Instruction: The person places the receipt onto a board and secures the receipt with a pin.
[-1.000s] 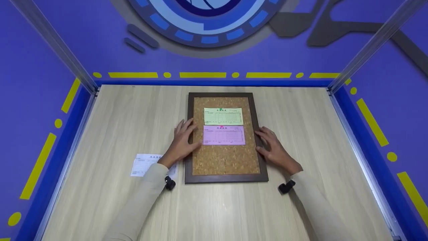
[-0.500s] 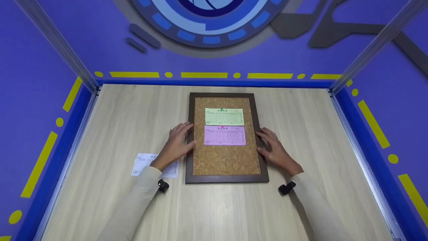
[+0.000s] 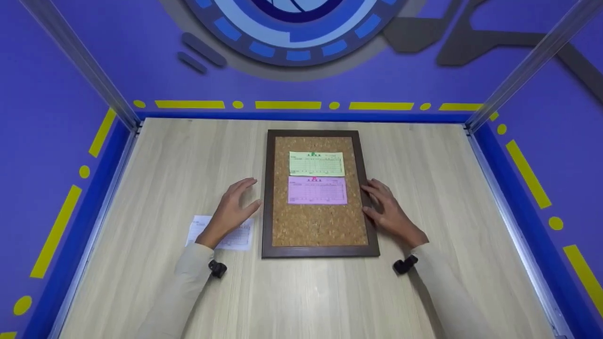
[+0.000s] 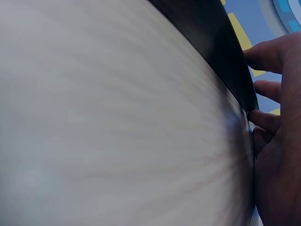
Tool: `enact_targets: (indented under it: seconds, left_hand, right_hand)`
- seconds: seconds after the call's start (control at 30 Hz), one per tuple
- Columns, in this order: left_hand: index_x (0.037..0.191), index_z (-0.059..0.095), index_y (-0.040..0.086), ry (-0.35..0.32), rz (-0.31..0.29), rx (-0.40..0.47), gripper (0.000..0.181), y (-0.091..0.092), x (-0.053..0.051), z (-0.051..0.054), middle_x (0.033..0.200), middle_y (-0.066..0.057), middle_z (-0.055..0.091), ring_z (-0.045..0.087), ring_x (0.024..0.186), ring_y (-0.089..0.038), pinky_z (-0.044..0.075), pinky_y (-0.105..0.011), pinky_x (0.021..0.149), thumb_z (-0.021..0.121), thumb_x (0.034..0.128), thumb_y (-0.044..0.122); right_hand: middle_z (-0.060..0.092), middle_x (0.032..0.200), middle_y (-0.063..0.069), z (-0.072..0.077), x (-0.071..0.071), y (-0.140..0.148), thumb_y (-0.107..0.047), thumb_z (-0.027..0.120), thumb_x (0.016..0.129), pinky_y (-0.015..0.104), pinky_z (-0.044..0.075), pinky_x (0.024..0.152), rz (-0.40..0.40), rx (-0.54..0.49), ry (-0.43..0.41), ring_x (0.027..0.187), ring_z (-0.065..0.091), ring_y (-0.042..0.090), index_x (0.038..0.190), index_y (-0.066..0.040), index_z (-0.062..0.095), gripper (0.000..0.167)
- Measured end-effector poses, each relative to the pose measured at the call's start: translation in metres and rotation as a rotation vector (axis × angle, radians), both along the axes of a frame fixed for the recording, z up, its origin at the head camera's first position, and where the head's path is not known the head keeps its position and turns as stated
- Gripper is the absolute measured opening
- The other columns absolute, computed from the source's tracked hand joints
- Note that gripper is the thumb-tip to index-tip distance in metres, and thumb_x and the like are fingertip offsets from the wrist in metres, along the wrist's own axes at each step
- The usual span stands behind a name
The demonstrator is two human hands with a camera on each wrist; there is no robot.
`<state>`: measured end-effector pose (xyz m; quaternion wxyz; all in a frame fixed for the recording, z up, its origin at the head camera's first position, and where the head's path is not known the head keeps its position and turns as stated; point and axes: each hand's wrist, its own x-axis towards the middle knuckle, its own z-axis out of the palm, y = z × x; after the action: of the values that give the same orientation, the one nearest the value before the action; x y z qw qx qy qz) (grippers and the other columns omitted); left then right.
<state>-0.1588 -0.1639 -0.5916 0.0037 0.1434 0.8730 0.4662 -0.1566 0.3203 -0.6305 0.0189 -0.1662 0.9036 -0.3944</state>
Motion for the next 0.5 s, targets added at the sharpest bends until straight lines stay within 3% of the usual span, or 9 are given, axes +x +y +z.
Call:
enact_targets:
  seconds: [0.23,0.5]
  left_hand:
    - [0.15,0.062,-0.002,0.057,0.012,0.026,0.056,-0.012,0.013,-0.006,0.158,-0.021,0.059,0.047,0.152,-0.045,0.036,-0.061,0.126,0.081,0.0997,0.012]
    - [0.151,0.062,-0.002,0.075,-0.009,0.031,0.056,-0.023,0.024,-0.007,0.158,-0.019,0.059,0.046,0.153,-0.043,0.036,-0.062,0.126,0.082,0.0999,0.011]
  right_hand:
    - [0.036,0.175,0.021,-0.001,0.0,0.001,-0.027,0.076,0.105,0.067,0.022,0.131,-0.011,-0.006,-0.005,0.166,0.024,0.042,0.16,-0.007,0.056,0.061]
    - [0.035,0.175,0.02,0.0,-0.001,-0.001,-0.019,0.074,0.104,0.067,0.02,0.131,-0.029,0.007,-0.024,0.166,0.024,0.041,0.16,-0.008,0.056,0.06]
